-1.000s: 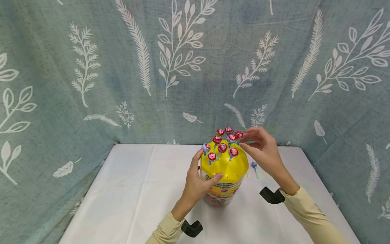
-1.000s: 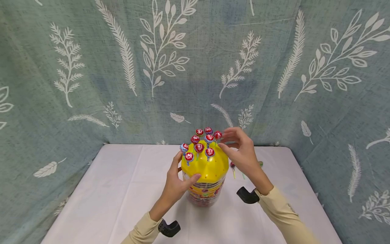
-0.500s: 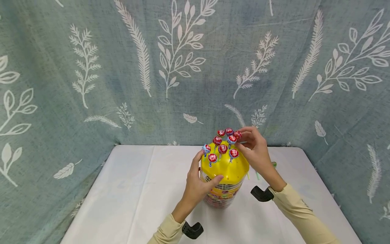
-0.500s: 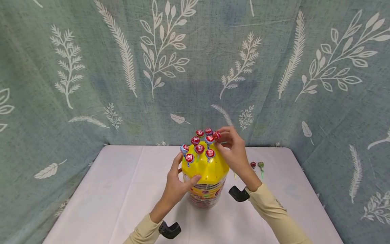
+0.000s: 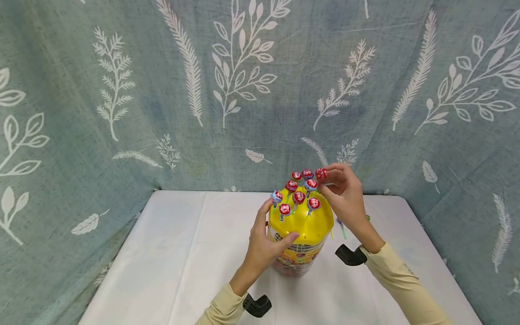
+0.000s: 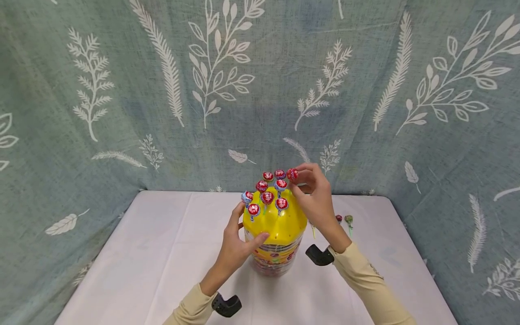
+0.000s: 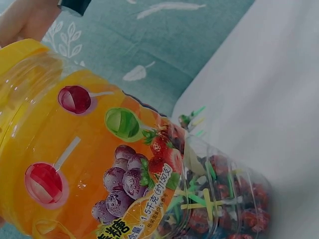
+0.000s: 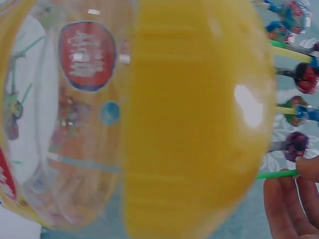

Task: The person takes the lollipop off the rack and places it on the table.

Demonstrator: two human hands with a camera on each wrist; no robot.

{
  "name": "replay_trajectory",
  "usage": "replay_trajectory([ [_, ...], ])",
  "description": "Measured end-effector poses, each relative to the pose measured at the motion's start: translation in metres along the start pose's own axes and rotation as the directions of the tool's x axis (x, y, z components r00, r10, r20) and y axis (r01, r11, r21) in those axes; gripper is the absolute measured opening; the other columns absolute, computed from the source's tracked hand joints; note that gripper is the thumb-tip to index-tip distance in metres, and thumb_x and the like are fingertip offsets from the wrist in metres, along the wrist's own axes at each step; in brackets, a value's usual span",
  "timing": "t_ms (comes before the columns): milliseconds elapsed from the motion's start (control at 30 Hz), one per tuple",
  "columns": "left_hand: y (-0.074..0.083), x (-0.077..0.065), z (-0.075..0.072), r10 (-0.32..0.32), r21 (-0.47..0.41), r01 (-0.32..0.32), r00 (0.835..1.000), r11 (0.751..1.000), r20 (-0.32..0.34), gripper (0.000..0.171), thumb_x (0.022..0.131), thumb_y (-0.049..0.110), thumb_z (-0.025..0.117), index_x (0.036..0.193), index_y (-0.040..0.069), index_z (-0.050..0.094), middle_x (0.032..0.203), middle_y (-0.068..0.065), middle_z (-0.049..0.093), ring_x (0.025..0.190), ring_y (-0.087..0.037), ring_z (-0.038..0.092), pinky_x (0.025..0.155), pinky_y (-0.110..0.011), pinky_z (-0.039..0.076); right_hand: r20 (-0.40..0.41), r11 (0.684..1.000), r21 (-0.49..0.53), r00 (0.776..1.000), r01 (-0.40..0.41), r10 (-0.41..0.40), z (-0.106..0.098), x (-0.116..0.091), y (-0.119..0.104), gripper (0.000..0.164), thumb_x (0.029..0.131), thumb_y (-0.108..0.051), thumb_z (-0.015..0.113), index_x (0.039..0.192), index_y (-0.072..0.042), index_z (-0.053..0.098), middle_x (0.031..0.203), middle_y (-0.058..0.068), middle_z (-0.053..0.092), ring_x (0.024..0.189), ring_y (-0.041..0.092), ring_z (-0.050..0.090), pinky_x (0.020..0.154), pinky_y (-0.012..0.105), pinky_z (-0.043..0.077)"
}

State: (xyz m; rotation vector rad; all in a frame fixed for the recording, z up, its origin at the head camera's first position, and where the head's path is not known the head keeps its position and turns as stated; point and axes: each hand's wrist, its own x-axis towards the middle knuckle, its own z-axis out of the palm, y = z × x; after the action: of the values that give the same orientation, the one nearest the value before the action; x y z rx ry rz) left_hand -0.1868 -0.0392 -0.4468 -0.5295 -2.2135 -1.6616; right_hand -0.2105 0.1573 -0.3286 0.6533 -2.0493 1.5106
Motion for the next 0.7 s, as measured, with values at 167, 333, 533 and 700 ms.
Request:
replay_trajectory([
  [167,0.002,0.002,0.000,-0.002,-0.001,0.002,1.000,1.000,0.002,0.087,0.076,0.038,0.078,0.145,0.033,0.025,0.136,0.010,0.042,0.110,-0.012,0.051,0.085,-0.037,0.047,-0.017,1.000,-0.011,1.000,0.025,-0.026,-0.010,0.005,-0.007,0.038,0.078,0.018,0.064,0.112,0.011,0.050,0.096,0.025,0.062,0.082,0.018,0.063,0.071,0.021,0.053],
  [333,0.002,0.003,0.000,0.002,-0.002,-0.002,1.000,1.000,0.003,0.087,0.076,0.039,0.078,0.145,0.033,0.025,0.137,0.009,0.042,0.110,-0.013,0.051,0.084,-0.036,0.048,-0.036,0.999,-0.032,0.999,-0.003,0.002,-0.019,0.005,-0.012,0.039,0.077,0.019,0.064,0.112,0.010,0.050,0.096,0.024,0.061,0.082,0.016,0.063,0.072,0.021,0.053],
  [533,0.001,0.001,0.000,0.010,0.002,-0.010,1.000,1.000,-0.005,0.087,0.076,0.038,0.078,0.145,0.032,0.025,0.137,0.008,0.042,0.110,-0.013,0.051,0.083,-0.035,0.049,-0.031,0.997,-0.064,0.999,-0.033,0.032,-0.031,0.000,-0.009,0.041,0.077,0.020,0.063,0.114,0.011,0.048,0.096,0.024,0.060,0.081,0.013,0.063,0.071,0.020,0.053],
  [700,0.000,0.001,0.000,0.002,-0.012,-0.002,1.000,1.000,0.001,0.087,0.076,0.038,0.078,0.145,0.033,0.026,0.137,0.009,0.042,0.109,-0.013,0.052,0.082,-0.033,0.050,-0.025,0.997,-0.059,0.999,-0.044,0.043,-0.042,-0.006,0.000,0.042,0.077,0.019,0.064,0.115,0.010,0.049,0.094,0.024,0.060,0.081,0.014,0.063,0.068,0.020,0.053],
])
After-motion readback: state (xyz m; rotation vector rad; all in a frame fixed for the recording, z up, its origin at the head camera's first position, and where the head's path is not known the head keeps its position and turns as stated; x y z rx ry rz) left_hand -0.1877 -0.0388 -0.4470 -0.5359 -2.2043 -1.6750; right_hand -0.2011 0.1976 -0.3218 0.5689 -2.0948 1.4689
